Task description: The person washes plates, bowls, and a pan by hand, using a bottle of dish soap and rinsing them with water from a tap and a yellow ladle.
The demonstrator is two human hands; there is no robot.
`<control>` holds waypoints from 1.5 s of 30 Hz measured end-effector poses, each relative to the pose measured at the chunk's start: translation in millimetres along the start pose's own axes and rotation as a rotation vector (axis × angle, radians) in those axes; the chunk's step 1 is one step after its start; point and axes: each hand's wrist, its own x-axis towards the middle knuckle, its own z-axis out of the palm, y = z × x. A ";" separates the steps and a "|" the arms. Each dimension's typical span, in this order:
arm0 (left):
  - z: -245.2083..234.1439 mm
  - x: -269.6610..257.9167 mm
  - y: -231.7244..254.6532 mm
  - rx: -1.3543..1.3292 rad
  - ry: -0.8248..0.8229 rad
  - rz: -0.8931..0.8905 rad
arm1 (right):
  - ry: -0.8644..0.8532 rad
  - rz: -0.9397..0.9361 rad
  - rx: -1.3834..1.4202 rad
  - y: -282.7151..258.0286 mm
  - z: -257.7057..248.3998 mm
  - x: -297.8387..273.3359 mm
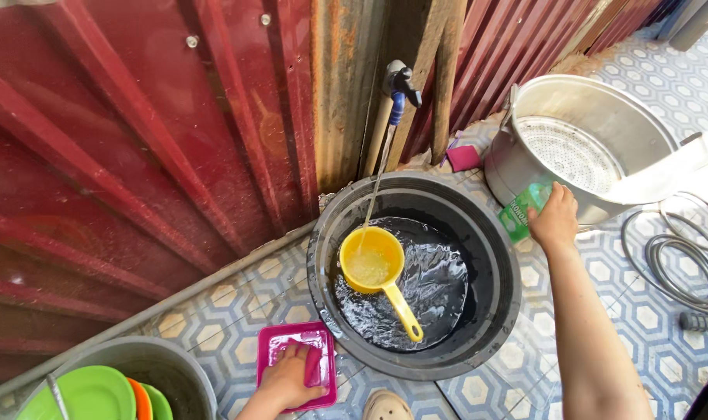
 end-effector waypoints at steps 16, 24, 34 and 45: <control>0.7 49.1 -78.5 -0.115 0.422 -0.100 | -0.228 0.086 -0.098 7.3 -0.4 18.9; 68.4 88.1 -127.3 -0.229 0.420 -0.261 | -0.016 0.013 0.100 30.1 10.9 -18.4; 29.3 -15.6 -97.4 -0.320 0.525 -0.279 | 0.091 -0.228 -0.017 -41.8 -196.9 -39.4; -96.1 -229.8 -24.0 -0.420 1.022 0.520 | -0.401 -0.520 0.466 -340.5 -391.4 -135.6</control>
